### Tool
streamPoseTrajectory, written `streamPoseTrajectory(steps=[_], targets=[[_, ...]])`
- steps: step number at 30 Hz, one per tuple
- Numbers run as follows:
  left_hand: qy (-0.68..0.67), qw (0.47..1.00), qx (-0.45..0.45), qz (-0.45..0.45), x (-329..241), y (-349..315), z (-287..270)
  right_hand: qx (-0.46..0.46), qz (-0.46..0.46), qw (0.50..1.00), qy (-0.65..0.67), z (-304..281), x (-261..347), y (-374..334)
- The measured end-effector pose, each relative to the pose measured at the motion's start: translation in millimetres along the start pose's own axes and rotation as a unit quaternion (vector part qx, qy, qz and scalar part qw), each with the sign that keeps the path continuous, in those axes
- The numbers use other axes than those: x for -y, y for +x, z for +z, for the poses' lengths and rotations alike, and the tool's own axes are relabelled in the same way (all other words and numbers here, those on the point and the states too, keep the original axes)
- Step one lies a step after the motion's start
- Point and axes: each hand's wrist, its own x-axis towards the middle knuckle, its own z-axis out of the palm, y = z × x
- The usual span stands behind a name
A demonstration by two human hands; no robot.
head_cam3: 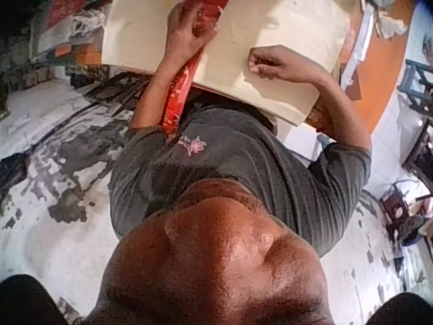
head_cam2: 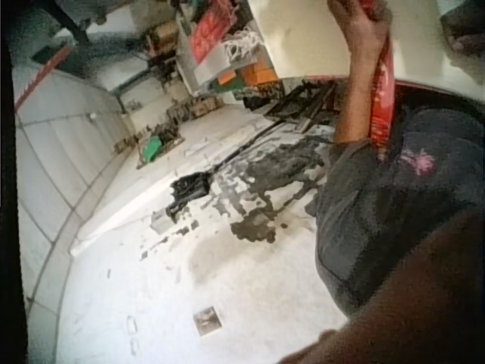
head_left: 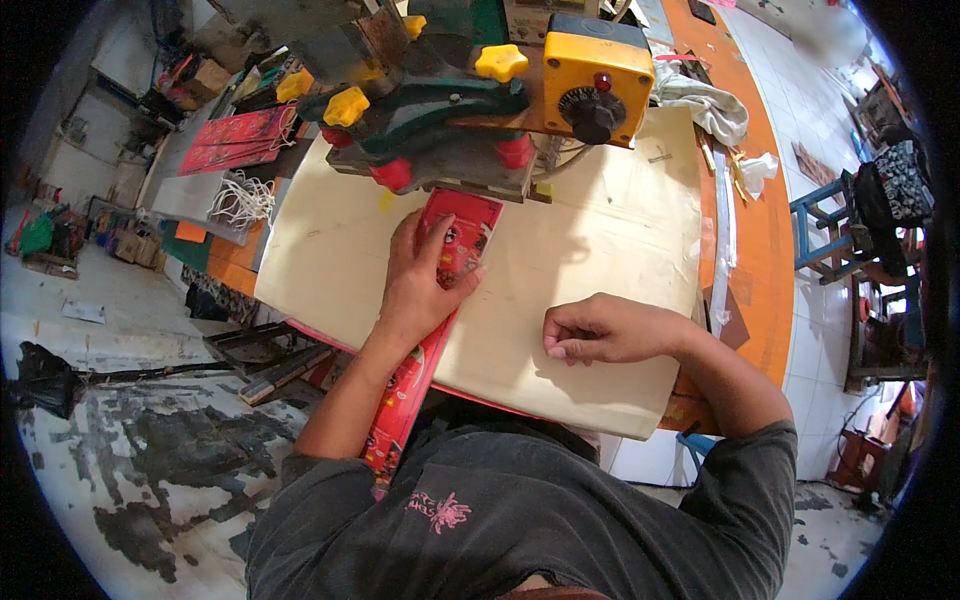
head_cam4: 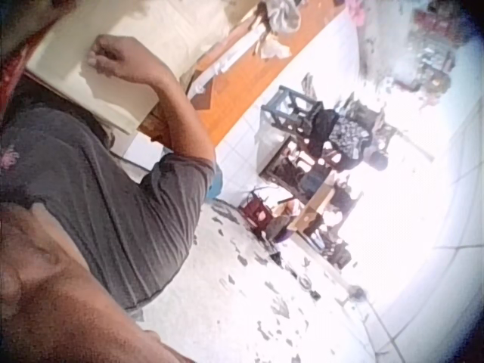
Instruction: The person picks up a flat red cardboard packaging sheet and folds the edges by hand on a workbench. The person then inserts a white string through holes in the cardboard packaging.
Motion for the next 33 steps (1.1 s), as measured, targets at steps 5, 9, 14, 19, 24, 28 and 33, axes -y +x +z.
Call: streamPoseTrajectory(steps=[5, 9, 14, 19, 24, 28, 33], targets=[[-0.040, 0.997, 0.047, 0.054, -20.4, -3.2, -5.6, -0.041, -0.002, 0.999, -0.012, -1.1, 5.3, -2.4], [-0.035, 0.992, 0.080, 0.091, -33.3, -7.4, -7.8, -0.154, 0.044, 0.987, 0.004, -7.3, 14.7, -6.4], [-0.052, 0.981, 0.120, 0.143, -52.3, -1.0, -18.2, -0.379, -0.002, 0.923, -0.063, -16.3, -0.2, -2.9], [-0.065, 0.967, 0.142, 0.201, -62.1, 4.8, -17.3, -0.386, -0.041, 0.921, -0.032, -15.0, -12.4, 2.5], [-0.053, 0.962, 0.130, 0.233, -65.9, 9.1, -21.3, -0.372, -0.027, 0.926, 0.053, -18.1, -21.3, 4.2], [-0.054, 0.961, 0.126, 0.240, -65.9, 9.6, -23.0, -0.340, -0.024, 0.931, 0.132, -21.0, -21.5, 4.2], [-0.058, 0.960, 0.122, 0.245, -65.6, 10.6, -23.7, -0.348, -0.026, 0.932, 0.095, -24.3, -21.8, 2.4]])
